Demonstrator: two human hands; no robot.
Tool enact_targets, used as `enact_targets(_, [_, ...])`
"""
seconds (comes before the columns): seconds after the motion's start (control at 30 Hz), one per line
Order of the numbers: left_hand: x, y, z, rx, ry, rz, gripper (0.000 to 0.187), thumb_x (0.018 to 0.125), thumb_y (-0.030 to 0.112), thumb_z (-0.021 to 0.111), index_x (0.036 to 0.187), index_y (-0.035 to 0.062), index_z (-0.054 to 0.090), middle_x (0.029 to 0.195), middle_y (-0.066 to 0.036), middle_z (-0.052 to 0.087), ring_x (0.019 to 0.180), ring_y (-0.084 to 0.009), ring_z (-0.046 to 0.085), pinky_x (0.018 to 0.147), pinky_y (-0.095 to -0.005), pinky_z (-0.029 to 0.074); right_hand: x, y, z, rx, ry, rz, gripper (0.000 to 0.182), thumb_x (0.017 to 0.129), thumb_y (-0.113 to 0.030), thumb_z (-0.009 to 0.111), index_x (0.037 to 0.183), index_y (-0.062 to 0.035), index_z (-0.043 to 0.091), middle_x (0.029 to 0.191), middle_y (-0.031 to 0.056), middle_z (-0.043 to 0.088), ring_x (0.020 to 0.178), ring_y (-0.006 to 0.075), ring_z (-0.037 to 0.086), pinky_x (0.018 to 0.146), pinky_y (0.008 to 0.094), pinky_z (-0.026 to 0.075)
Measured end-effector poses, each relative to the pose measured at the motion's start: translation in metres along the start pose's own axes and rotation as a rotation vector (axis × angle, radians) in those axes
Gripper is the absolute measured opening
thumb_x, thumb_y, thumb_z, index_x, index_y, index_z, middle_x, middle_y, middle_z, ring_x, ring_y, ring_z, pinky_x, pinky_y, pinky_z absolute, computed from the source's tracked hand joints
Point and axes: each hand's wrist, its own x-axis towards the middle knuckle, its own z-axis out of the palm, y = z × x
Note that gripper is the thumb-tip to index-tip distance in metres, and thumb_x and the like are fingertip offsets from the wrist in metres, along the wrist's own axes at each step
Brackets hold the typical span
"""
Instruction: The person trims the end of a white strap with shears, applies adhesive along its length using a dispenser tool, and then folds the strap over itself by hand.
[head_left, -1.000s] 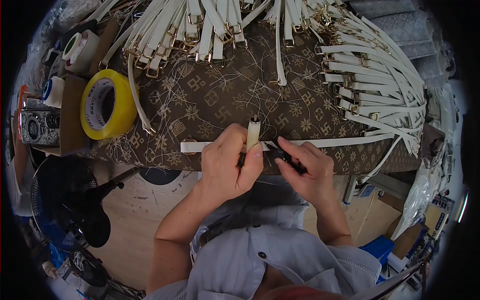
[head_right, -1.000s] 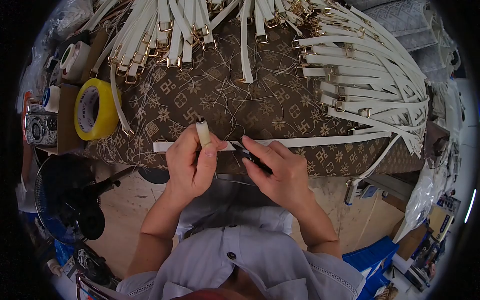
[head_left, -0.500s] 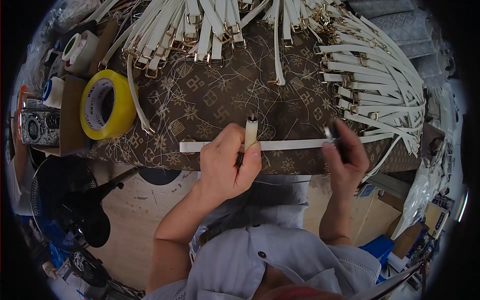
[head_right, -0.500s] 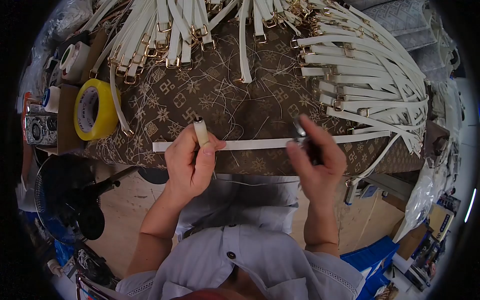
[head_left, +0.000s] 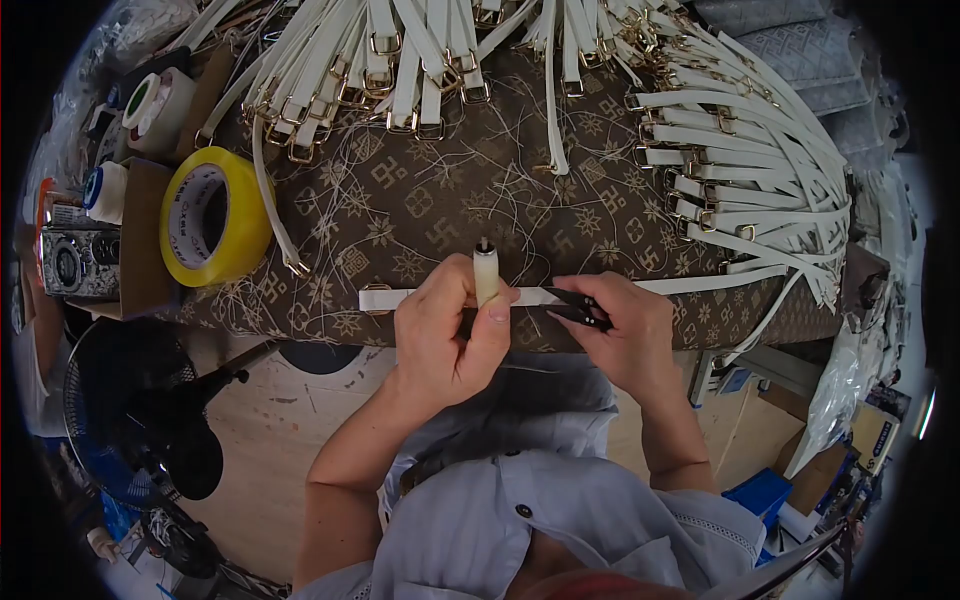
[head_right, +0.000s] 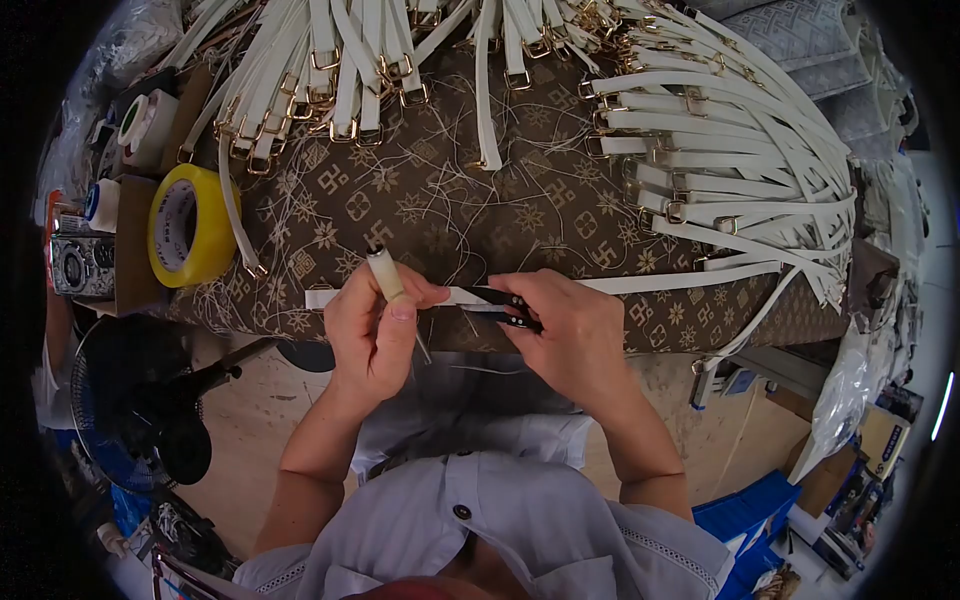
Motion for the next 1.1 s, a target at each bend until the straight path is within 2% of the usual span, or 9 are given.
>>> enact_targets(0.23, [0.001,0.012,-0.001,-0.295,0.045,-0.183,0.02,0.096,0.015,0.049,0.088,-0.0031,0.054,0.082,-0.01,0.062,0.066,-0.0087,0.055,0.057,-0.0227,0.044,-0.01,0.011,0.013,0.086,0.113,-0.066,0.036,0.064,0.007,0.069,0.097,-0.0092,0.068,0.077,0.0037,0.064,0.063,0.016,0.064,0.055,0.0265,0.05])
enact_targets(0.43, [0.0,0.003,0.0,-0.059,0.009,-0.075,0.015,0.092,0.013,0.054,0.087,-0.0015,0.055,0.077,-0.009,0.062,0.062,-0.0128,0.057,0.058,-0.0245,0.045,-0.011,0.012,0.014,0.166,0.165,-0.05,0.026,0.069,0.003,0.072,0.093,-0.0063,0.068,0.069,0.0054,0.06,0.057,0.01,0.056,0.051,0.0232,0.042])
enact_targets(0.53, [0.0,0.002,0.002,-0.031,0.028,-0.063,0.012,0.09,0.011,0.056,0.087,-0.0004,0.056,0.073,-0.008,0.061,0.059,-0.015,0.057,0.056,-0.0257,0.046,-0.015,0.014,0.005,0.205,0.107,-0.082,0.035,0.063,0.004,0.069,0.096,-0.0093,0.068,0.076,0.0037,0.064,0.064,0.0164,0.065,0.055,0.0264,0.05])
enact_targets(0.7, [0.0,0.001,0.003,-0.01,0.03,-0.052,0.012,0.089,0.011,0.056,0.085,0.0,0.057,0.073,-0.009,0.061,0.056,-0.0154,0.057,0.053,-0.0264,0.045,-0.022,-0.002,-0.035,0.34,-0.684,-0.312,0.031,0.064,-0.005,0.073,0.095,-0.0109,0.069,0.078,0.0027,0.066,0.067,0.0185,0.066,0.055,0.0291,0.049])
enact_targets(0.77, [0.0,0.001,0.004,-0.027,0.051,-0.031,0.012,0.089,0.011,0.056,0.085,0.0,0.057,0.073,-0.009,0.06,0.056,-0.0154,0.057,0.053,-0.0264,0.045,-0.014,0.0,-0.051,0.397,-0.709,-0.314,0.029,0.067,-0.008,0.074,0.096,-0.012,0.069,0.081,0.0021,0.067,0.068,0.0188,0.066,0.055,0.0296,0.048])
enact_targets(0.83, [0.001,0.006,0.002,-0.022,0.036,-0.08,0.012,0.089,0.011,0.057,0.084,-0.0001,0.057,0.072,-0.009,0.06,0.056,-0.0154,0.057,0.053,-0.0262,0.045,0.0,0.004,-0.06,0.357,-0.222,-0.065,0.03,0.074,-0.018,0.074,0.103,-0.0132,0.067,0.084,0.0039,0.068,0.069,0.0214,0.066,0.057,0.0313,0.048])
enact_targets(0.9, [0.001,0.006,0.0,0.006,0.019,-0.064,0.012,0.089,0.011,0.057,0.085,-0.0001,0.057,0.072,-0.009,0.06,0.056,-0.0153,0.057,0.053,-0.0262,0.045,0.033,0.022,-0.05,0.049,0.136,-0.028,0.031,0.081,-0.027,0.072,0.107,-0.0116,0.064,0.087,0.0058,0.069,0.07,0.0242,0.064,0.058,0.0336,0.049])
enact_targets(1.0, [0.0,0.007,0.0,0.022,0.002,-0.047,0.011,0.088,0.01,0.057,0.085,-0.0001,0.057,0.072,-0.008,0.06,0.056,-0.0149,0.057,0.053,-0.0265,0.045,0.065,0.047,-0.027,-0.166,0.218,0.003,0.033,0.081,-0.031,0.07,0.106,-0.0107,0.062,0.089,0.0064,0.066,0.074,0.0281,0.061,0.06,0.0354,0.049])
enact_targets(1.1, [-0.002,0.002,0.002,-0.005,0.011,-0.012,0.01,0.088,0.01,0.057,0.085,0.0,0.058,0.073,-0.008,0.06,0.057,-0.0144,0.056,0.053,-0.0267,0.045,0.072,0.045,-0.027,-0.439,0.25,-0.187,0.03,0.078,-0.03,0.072,0.101,-0.0122,0.063,0.092,0.0049,0.062,0.085,0.0293,0.058,0.07,0.0376,0.048])
